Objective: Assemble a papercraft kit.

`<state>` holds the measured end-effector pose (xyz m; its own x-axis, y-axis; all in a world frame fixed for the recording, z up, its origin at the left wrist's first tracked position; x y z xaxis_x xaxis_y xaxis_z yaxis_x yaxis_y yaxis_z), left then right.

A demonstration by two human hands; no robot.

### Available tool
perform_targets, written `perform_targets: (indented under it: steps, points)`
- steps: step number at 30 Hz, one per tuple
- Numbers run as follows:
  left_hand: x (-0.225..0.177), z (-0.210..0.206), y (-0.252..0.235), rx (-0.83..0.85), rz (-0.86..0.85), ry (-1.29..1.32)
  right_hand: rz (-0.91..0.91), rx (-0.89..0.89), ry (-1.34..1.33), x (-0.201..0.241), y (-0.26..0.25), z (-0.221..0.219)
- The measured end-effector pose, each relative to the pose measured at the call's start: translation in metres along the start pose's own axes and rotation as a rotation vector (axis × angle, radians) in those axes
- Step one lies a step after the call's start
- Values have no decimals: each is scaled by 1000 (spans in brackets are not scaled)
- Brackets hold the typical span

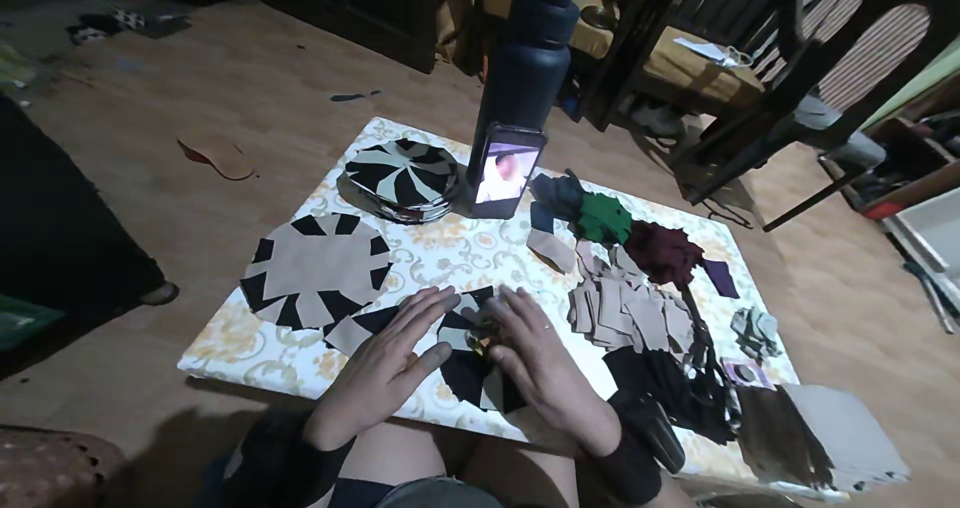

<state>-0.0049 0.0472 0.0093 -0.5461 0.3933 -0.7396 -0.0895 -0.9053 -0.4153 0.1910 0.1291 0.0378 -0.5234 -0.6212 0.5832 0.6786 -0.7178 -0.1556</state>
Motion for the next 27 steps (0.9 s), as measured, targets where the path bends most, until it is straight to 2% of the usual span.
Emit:
perform_targets:
  steps: [4,9,14,16,18,20,22,25,27]
  points:
    - [2,7,2,-141,4,32,-65,-206,-63,-4,0,23]
    - [6,13,6,-255,37,70,-25,-155,57,-3,0,1]
    - [6,12,5,-265,22,65,-28,-211,-37,8,0,20]
    - [2,11,5,-252,42,-7,-15,-236,-59,13,1,22]
    - [-4,7,4,-225,37,-101,-21,-181,-40,16,1,10]
    - [-11,0,4,-191,-38,-208,-34,-66,19,16,1,-8]
    - [-17,-8,3,-167,-160,-355,-3,-30,34,17,1,-11]
    - [-25,-15,3,-125,-290,-532,15,-110,-56,15,5,11]
    - [-31,-17,-1,-116,-298,-570,-15,-215,-87,9,9,28]
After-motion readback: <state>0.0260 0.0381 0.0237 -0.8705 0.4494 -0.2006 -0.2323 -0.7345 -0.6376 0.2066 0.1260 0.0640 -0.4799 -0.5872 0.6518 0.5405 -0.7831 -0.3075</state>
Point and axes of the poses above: each hand's wrist, its own y-axis away from the middle knuckle, its own z-axis out of the back of the hand, x = y × z, the point moved 5 cm from there along -y, towards the middle knuckle, and after that the axes turned 11 degrees about -z, right-handed, at the moved point
